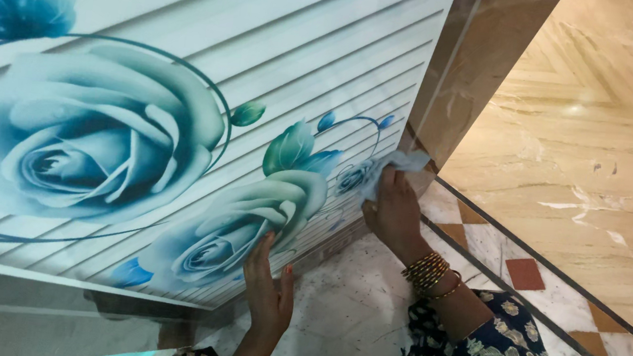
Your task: The person cleans a patterned door panel by wiping the surface and borders with a cloth and pressing the edges by hand.
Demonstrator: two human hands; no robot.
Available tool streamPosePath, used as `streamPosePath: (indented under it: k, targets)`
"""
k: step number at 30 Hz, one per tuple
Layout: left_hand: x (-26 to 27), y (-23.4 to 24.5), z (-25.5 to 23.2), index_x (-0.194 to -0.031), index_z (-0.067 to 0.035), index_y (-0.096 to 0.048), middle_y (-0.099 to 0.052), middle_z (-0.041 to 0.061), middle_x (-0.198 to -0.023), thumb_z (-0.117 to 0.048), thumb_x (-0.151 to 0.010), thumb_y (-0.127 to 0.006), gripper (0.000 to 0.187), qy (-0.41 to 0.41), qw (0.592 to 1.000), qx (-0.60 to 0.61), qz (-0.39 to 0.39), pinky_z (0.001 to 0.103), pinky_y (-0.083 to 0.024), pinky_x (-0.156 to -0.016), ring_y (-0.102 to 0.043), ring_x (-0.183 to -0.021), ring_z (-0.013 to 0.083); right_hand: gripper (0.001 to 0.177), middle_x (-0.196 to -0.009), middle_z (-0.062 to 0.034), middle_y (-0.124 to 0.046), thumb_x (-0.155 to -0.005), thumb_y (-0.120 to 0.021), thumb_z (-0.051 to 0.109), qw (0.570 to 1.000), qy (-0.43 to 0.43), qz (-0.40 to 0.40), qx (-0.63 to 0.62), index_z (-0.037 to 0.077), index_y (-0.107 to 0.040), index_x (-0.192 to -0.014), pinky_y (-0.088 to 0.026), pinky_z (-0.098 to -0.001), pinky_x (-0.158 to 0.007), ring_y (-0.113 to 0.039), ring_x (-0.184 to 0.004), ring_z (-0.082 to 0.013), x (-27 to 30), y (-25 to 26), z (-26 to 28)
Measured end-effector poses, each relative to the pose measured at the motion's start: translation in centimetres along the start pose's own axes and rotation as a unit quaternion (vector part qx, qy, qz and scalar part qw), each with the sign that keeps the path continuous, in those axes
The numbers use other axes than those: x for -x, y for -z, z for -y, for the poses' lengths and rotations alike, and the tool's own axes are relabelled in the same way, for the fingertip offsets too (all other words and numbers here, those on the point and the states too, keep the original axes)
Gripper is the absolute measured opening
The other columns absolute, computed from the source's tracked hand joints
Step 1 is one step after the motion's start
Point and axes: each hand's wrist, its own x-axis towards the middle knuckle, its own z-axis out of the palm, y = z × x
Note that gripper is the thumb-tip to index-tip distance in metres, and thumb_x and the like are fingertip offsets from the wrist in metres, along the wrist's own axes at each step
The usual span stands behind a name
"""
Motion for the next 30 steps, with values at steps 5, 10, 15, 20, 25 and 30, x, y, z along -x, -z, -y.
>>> streamPosePath:
  k: [5,10,15,20,25,30]
  targets:
    - [0.1,0.2,-0.2,-0.151,0.005,-0.035,-0.046,0.026,-0.151,-0.021,-0.107,-0.049,0.053,0.001,1.0,-0.002,0.001,0.055,-0.035,-0.115,-0.043,-0.141,0.0425,0.059,-0.104,-0.0287,-0.057,-0.067,-0.077,0.014,0.991,0.036,0.129,0.002,-0.005,-0.043,-0.111,-0.055,-0.0502,-0.079,-0.06,-0.098,-0.0439,3.6,-4.5,2.4]
    - [0.2,0.0,-0.3,-0.152,0.005,-0.036,-0.046,0.026,-0.153,-0.021,-0.106,-0.05,0.055,0.011,1.0,-0.018,0.01,0.055,-0.036,-0.113,-0.043,-0.14,0.0432,0.051,-0.097,-0.0253,-0.06,-0.071,-0.076,0.013,0.982,0.087,0.15,-0.075,-0.002,-0.046,-0.11,-0.054,-0.0514,-0.078,-0.062,-0.096,-0.0441,6.0,-4.9,6.5]
    - [0.3,-0.1,-0.2,-0.15,0.005,-0.039,-0.045,0.028,-0.151,-0.024,-0.107,-0.049,0.053,0.041,0.999,0.001,0.016,0.054,-0.037,-0.111,-0.044,-0.137,0.0429,0.049,-0.097,-0.0196,-0.064,-0.079,-0.075,0.015,0.976,0.118,0.112,-0.146,0.001,-0.05,-0.118,-0.055,-0.0484,-0.072,-0.066,-0.09,-0.0393,5.8,-2.7,8.4]
    - [0.2,0.2,0.0,-0.15,0.004,-0.039,-0.046,0.027,-0.15,-0.026,-0.108,-0.048,0.053,0.032,0.999,-0.004,0.013,0.054,-0.036,-0.113,-0.044,-0.139,0.0422,0.046,-0.101,-0.0158,-0.064,-0.081,-0.075,0.011,0.97,0.205,-0.092,-0.091,-0.002,-0.062,-0.122,-0.055,-0.0393,-0.068,-0.066,-0.083,-0.0278,2.2,-0.8,7.0]
    - [0.4,1.0,-0.2,-0.151,0.003,-0.04,-0.044,0.025,-0.151,-0.028,-0.108,-0.046,0.053,0.042,0.999,-0.014,0.015,0.054,-0.036,-0.114,-0.042,-0.141,0.041,0.045,-0.115,-0.0201,-0.059,-0.073,-0.074,0.003,0.954,0.146,-0.243,-0.098,0.003,-0.069,-0.117,-0.055,-0.0431,-0.087,-0.062,-0.106,-0.0357,-1.1,2.0,5.4]
    - [0.5,1.6,-0.1,-0.152,0.003,-0.039,-0.044,0.024,-0.153,-0.026,-0.109,-0.047,0.053,0.039,0.999,-0.005,0.01,0.053,-0.035,-0.116,-0.041,-0.142,0.0396,0.057,-0.148,-0.0295,-0.045,-0.089,-0.07,0.007,0.949,0.1,-0.288,-0.082,-0.002,-0.056,-0.144,-0.044,-0.0518,-0.115,-0.047,-0.14,-0.0484,-3.8,3.1,2.2]
